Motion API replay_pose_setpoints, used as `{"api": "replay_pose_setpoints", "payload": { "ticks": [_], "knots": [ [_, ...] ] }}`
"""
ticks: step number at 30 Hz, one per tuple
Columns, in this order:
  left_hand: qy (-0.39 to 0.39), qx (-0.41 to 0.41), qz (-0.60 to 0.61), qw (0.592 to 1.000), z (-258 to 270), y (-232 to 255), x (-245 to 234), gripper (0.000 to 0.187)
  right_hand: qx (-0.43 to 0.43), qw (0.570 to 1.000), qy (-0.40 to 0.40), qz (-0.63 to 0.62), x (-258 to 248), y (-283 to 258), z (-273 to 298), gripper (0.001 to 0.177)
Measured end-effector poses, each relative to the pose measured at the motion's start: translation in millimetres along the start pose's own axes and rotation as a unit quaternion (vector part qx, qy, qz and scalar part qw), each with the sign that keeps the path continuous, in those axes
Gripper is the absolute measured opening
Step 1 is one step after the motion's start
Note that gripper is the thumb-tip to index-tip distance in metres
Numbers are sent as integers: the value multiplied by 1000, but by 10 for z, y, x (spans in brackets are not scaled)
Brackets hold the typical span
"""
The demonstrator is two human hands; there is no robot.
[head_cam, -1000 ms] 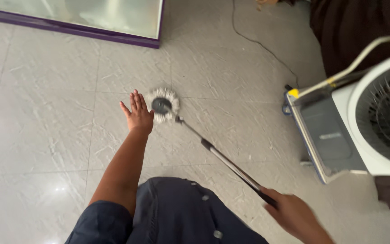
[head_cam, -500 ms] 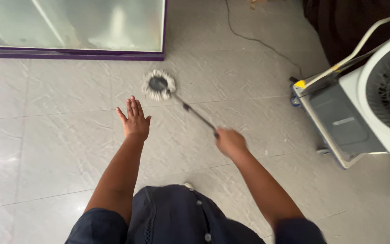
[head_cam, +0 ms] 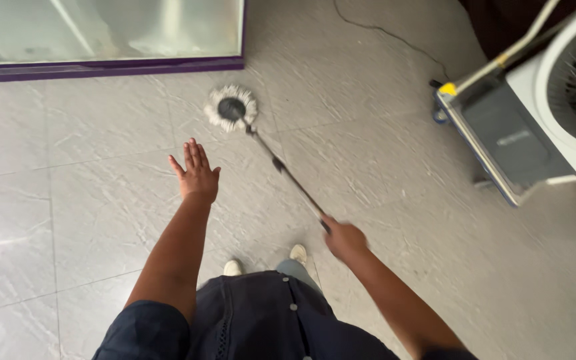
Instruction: The person mops a tiled floor using a spin mop by hand, moving the mop head across the surface in a rhythmic motion.
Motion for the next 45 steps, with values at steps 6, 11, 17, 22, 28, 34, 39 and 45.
{"api": "replay_pose_setpoints", "payload": {
  "ticks": [6, 11, 17, 22, 28, 34, 39, 45],
  "knots": [
    [-8, 33, -6, 999, -21, 109, 81, 80, 31, 993, -91, 65, -775, 158, 1989, 55],
    [1, 38, 16, 999, 14, 186, -22, 79, 89, 981, -154, 79, -1249, -86, 2142, 47],
    [27, 26, 55, 998, 147, -14, -193, 78, -75, 997, 27, 22, -521, -729, 869, 42],
    [23, 6, 38, 999, 561, -286, -231, 78, -101, 991, 86, -12, -174, -1493, -746, 36],
    [10, -8, 61, 998, 1246, -415, -60, 79, -69, 993, 95, -32, 484, -1596, -647, 42],
    [-13, 17, 63, 998, 1923, -294, 232, 80, -78, 995, 54, -36, 1242, -575, 1193, 59],
    [-8, 35, 62, 997, 2056, -357, 316, 83, 71, 990, -116, 24, 147, -194, 2770, 47],
    [24, 18, 72, 997, 1856, -695, 199, 86, 56, 990, -83, 97, -800, -799, 3433, 36]
  ]
}}
Point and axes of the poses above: each hand's wrist, its own z-axis away from the middle knuckle, its own x-axis out of the palm, y = z × x, the point moved 5 cm from there along -z, towards the middle knuckle, and after that the axes turned 4 degrees about z, right-handed, at the moved point
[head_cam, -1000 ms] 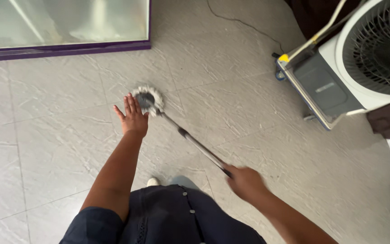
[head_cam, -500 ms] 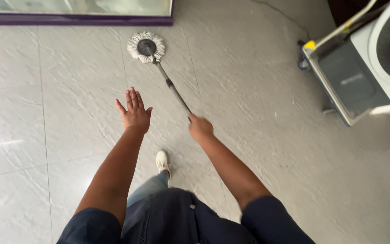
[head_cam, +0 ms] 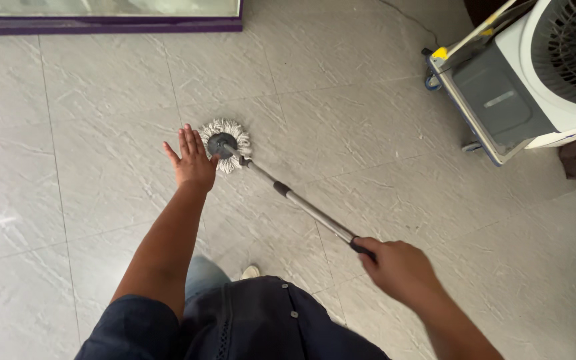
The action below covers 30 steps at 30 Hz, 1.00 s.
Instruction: The person mops a tiled floor using a spin mop by hand, moving the mop head across the surface in a rhythmic motion.
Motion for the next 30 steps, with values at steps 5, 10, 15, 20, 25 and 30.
{"api": "replay_pose_setpoints", "payload": {
  "ticks": [5, 10, 15, 20, 25, 30],
  "knots": [
    [17, -19, 8, 1000, -100, -418, -87, 86, -37, 997, 42, -45, 106, -616, -462, 34],
    [24, -37, 14, 999, -103, -1029, -133, 84, -111, 983, 134, -55, 123, -1542, -1622, 30],
    [8, -54, -1, 999, -112, -1769, -214, 86, -115, 975, 180, -67, -298, -2760, -3179, 27],
    [15, -70, -8, 997, -210, -2516, -318, 85, -72, 974, 196, -89, -689, -3408, -4007, 32],
    [19, -71, -31, 997, -396, -3114, -325, 82, -42, 985, 133, -98, 72, -3326, -3897, 35],
    [12, -38, -15, 999, -714, -3268, -219, 77, -125, 950, 213, -189, 962, -2701, -2695, 49]
  ]
}}
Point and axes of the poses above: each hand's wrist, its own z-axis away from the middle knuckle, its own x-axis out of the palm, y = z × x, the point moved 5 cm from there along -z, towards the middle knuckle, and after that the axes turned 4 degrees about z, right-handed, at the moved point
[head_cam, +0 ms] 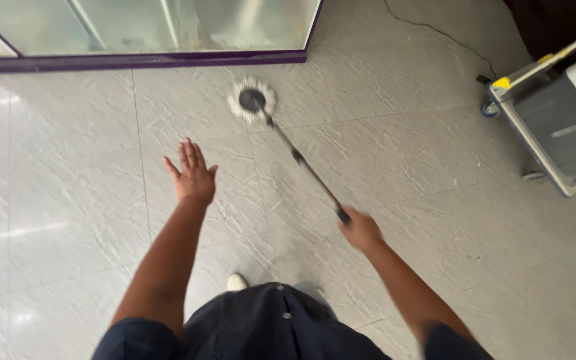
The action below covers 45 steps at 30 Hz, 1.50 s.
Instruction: The person mops a tiled floor using a spin mop by hand, moving the mop head across the surface in a rhythmic motion.
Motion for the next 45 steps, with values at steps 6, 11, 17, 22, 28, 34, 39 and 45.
{"api": "replay_pose_setpoints", "payload": {
  "ticks": [6, 11, 17, 22, 28, 34, 39, 45],
  "knots": [
    [-10, 24, 20, 999, -225, 79, 129, 77, 159, 964, -182, 112, -1442, -431, 1744, 59],
    [-24, 33, 43, 998, -303, 275, 144, 77, 261, 915, -254, 172, -2317, -983, 1583, 49],
    [-22, 6, 64, 998, -359, 115, 134, 77, 133, 967, -166, 141, -1770, -1343, 706, 46],
    [-19, -45, 39, 998, -415, -224, 99, 78, 50, 988, -120, 86, -723, -1530, -543, 43],
    [9, -63, 48, 997, -493, -276, 4, 79, 31, 995, -44, 86, -256, -1608, -2021, 37],
    [36, -63, 47, 996, -621, -188, 87, 78, 12, 994, -57, 89, -425, -1352, -1713, 40],
    [19, -60, 43, 997, -776, -136, 208, 79, 5, 992, -86, 89, -831, -953, -568, 45],
    [25, -37, 47, 998, -1113, 4, 182, 79, 150, 957, -211, 133, -2044, -934, 717, 45]
  ]
}}
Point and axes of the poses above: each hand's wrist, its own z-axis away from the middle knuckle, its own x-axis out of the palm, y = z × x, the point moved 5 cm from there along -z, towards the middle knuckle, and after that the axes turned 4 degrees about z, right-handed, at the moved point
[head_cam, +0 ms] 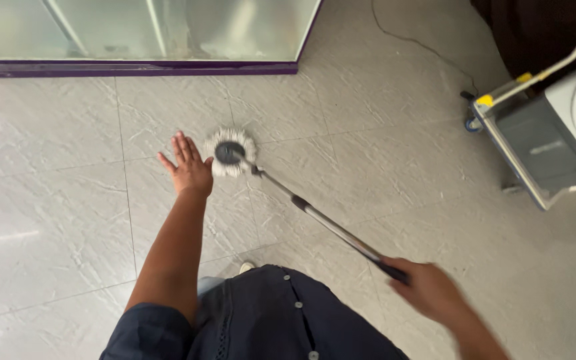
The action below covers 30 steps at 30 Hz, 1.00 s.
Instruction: The person mops a tiled floor using a spin mop by hand, moving the mop head across the surface in a rhythmic motion.
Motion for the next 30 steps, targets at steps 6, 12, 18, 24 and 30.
{"api": "replay_pose_setpoints", "payload": {
  "ticks": [6, 12, 18, 24, 30],
  "knots": [
    [10, 41, 37, 998, -276, 196, -160, 77, 71, 995, -31, 66, -609, -297, 258, 39],
    [-12, 40, 18, 999, -352, -438, -212, 77, -16, 995, 88, 37, -728, -1203, -436, 36],
    [-11, 13, -5, 1000, -320, -1293, -353, 77, -144, 963, 224, -33, -689, -2622, -1511, 23],
    [-8, -14, -15, 1000, -179, -2096, -435, 77, -108, 978, 162, -77, -80, -3894, -2189, 32],
    [-8, -16, -22, 1000, -83, -2668, -357, 78, -185, 953, 222, -96, 698, -3658, -1706, 42]
  ]
}}
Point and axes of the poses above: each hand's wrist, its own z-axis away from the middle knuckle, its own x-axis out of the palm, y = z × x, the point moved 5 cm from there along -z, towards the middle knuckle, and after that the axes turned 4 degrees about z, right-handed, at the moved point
